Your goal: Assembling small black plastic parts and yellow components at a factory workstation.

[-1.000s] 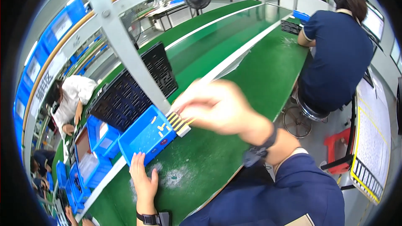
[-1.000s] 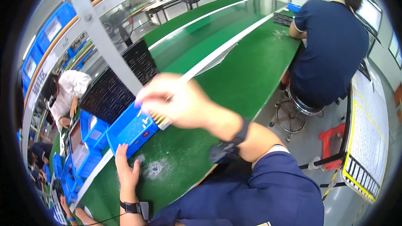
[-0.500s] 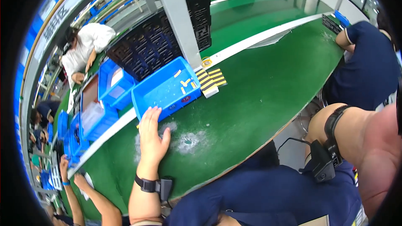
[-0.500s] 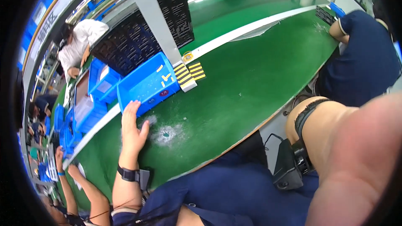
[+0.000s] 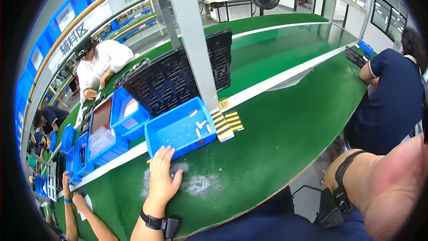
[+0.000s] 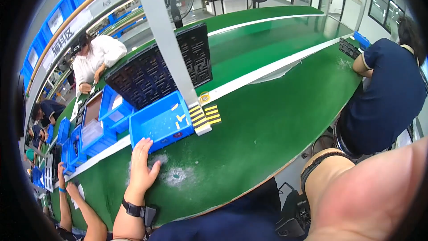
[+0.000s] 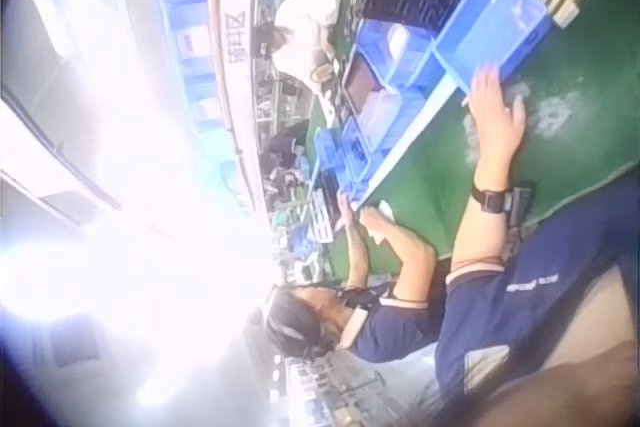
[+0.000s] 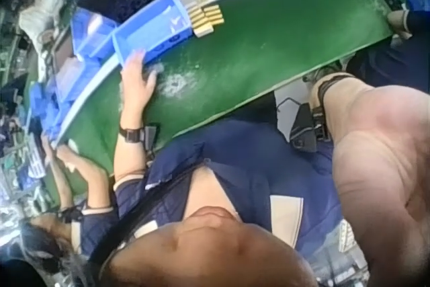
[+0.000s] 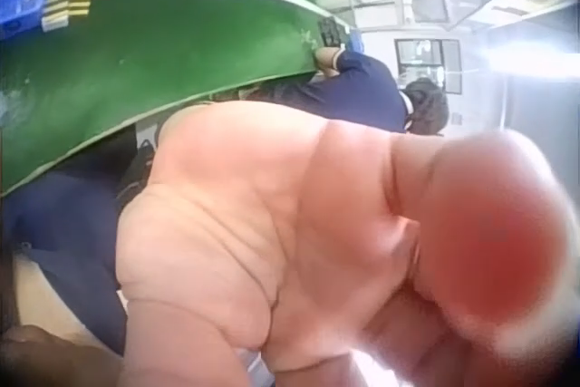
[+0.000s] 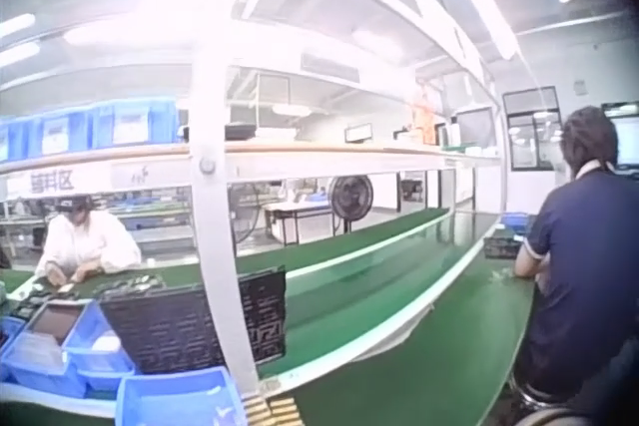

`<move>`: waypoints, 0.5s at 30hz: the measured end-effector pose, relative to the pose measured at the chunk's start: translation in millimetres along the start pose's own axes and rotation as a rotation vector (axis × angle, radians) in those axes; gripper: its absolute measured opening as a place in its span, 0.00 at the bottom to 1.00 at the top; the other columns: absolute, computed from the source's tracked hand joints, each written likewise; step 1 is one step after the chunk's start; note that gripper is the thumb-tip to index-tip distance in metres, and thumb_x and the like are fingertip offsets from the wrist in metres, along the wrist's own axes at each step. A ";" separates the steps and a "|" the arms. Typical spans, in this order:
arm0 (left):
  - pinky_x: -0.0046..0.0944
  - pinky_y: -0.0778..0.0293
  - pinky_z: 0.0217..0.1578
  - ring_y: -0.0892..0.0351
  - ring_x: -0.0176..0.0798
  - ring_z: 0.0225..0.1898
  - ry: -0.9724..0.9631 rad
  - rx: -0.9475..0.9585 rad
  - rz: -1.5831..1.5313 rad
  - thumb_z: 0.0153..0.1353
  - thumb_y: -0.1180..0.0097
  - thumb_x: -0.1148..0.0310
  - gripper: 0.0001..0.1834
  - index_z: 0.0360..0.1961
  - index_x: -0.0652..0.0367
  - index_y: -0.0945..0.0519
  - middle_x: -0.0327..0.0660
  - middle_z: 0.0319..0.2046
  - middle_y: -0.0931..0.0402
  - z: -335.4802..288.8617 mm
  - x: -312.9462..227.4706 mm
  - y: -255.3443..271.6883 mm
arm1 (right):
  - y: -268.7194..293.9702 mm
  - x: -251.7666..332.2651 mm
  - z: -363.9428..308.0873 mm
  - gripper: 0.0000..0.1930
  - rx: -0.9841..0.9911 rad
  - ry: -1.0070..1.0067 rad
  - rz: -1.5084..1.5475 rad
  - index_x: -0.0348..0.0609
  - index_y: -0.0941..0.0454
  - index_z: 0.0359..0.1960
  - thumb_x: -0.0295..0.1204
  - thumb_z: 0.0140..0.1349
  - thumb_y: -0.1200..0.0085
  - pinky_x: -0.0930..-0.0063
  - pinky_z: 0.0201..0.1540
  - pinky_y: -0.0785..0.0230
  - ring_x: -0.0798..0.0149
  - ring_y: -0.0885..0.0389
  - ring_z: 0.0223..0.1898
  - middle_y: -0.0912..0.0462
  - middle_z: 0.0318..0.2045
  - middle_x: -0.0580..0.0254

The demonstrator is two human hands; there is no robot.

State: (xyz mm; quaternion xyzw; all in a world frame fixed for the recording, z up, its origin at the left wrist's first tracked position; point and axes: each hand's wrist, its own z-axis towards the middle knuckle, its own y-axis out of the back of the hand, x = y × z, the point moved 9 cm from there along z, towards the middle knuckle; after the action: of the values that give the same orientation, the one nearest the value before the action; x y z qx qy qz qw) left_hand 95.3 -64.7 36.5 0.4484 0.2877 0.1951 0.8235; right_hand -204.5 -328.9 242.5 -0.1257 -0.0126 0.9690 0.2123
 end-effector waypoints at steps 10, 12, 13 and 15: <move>0.51 0.50 0.61 0.46 0.56 0.63 0.034 0.011 0.052 0.42 0.43 0.77 0.33 0.55 0.62 0.35 0.52 0.58 0.40 -3.0 -2.8 -5.7 | 9.7 -25.3 -5.3 0.16 0.026 -0.176 -0.269 0.33 0.25 0.40 0.21 0.45 0.45 0.67 0.36 0.32 0.57 0.24 0.32 0.23 0.34 0.52; 0.51 0.51 0.61 0.47 0.56 0.63 0.018 -0.002 0.059 0.42 0.44 0.77 0.33 0.55 0.62 0.35 0.52 0.59 0.42 -4.3 -4.1 -5.6 | 2.4 -27.4 -7.6 0.16 0.092 -0.230 -0.390 0.33 0.25 0.39 0.20 0.45 0.45 0.67 0.36 0.31 0.56 0.24 0.32 0.23 0.34 0.53; 0.51 0.51 0.61 0.48 0.56 0.63 0.033 -0.007 0.052 0.42 0.44 0.77 0.33 0.55 0.62 0.35 0.52 0.60 0.43 -5.7 -2.8 -5.3 | -2.2 -29.3 -9.9 0.16 0.147 -0.267 -0.475 0.33 0.25 0.39 0.20 0.45 0.44 0.66 0.36 0.31 0.56 0.24 0.32 0.23 0.34 0.53; 0.52 0.53 0.62 0.49 0.57 0.63 0.044 -0.016 0.031 0.42 0.45 0.76 0.34 0.55 0.62 0.35 0.53 0.61 0.44 -7.4 -1.7 -5.3 | -11.4 -30.8 -16.6 0.16 0.294 -0.324 -0.654 0.33 0.25 0.39 0.20 0.44 0.44 0.66 0.36 0.31 0.56 0.24 0.32 0.23 0.34 0.53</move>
State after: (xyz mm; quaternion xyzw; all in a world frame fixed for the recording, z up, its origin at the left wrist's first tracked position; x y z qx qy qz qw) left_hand 89.6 -63.8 29.3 0.4417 0.2971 0.2199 0.8175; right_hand -168.7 -331.8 234.7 0.0712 0.0535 0.8489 0.5210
